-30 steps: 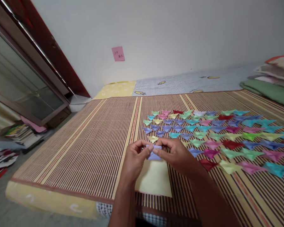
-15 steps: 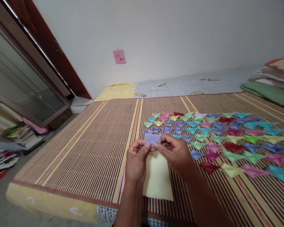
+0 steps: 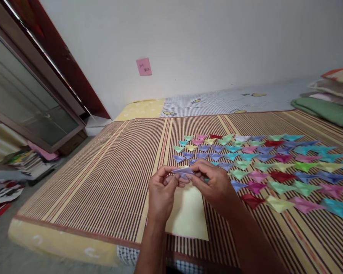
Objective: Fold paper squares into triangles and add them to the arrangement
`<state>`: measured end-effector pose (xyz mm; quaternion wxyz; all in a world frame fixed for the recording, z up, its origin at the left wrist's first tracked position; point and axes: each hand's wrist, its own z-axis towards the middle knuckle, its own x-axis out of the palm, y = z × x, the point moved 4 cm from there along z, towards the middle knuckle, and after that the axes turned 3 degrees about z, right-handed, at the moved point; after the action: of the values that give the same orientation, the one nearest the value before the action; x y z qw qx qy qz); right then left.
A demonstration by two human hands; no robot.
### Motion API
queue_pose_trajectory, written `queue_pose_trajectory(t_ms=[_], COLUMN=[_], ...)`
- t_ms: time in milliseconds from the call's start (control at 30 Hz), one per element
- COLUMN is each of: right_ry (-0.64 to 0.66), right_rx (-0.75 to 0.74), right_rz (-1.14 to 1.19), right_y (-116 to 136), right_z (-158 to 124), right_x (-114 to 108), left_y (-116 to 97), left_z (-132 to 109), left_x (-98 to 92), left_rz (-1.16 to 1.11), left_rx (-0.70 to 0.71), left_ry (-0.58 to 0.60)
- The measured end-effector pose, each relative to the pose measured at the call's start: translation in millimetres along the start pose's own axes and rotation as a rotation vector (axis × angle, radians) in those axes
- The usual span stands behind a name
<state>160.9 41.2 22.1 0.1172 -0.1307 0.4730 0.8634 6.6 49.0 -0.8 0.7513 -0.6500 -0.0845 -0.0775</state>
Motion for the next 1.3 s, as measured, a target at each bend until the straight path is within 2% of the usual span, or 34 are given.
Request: queue_pose_trajectory(t_ms=[233,500,700,933,1100,1300], right_ry=[-0.128,-0.164,-0.135,-0.193,-0.267,-0.281], right_rx=[0.159,0.196,0.252,0.133,-0.001,0.018], right_rz=[0.171,0.394,0.621,0.431,0.242,0.200], right_y=[-5.1,3.8,0.3,3.0,10.7,8.5], right_z=[-1.0,-3.8,-3.9,-2.8,-3.2,-3.6], right_x=[2.5,7.3,17.8,15.0,10.2,9.0], left_y=[2.3,-5.7,-13.8,-24.6,-20.5,-15.7], left_z=[-0.1,-0.8,-4.4,-9.8,-8.3,-10.4], left_x=[-1.0,-6.9,-10.9,-6.5,-3.9,-1.7], left_rz=[-0.087,-0.079,0.030,0.232,0.159,0.148], left_rx=[0.034,0.241,0.330,0.317,0.285,0.290], left_ry=[-0.025,0.013,-0.042,-0.148,-0.171,-0.199])
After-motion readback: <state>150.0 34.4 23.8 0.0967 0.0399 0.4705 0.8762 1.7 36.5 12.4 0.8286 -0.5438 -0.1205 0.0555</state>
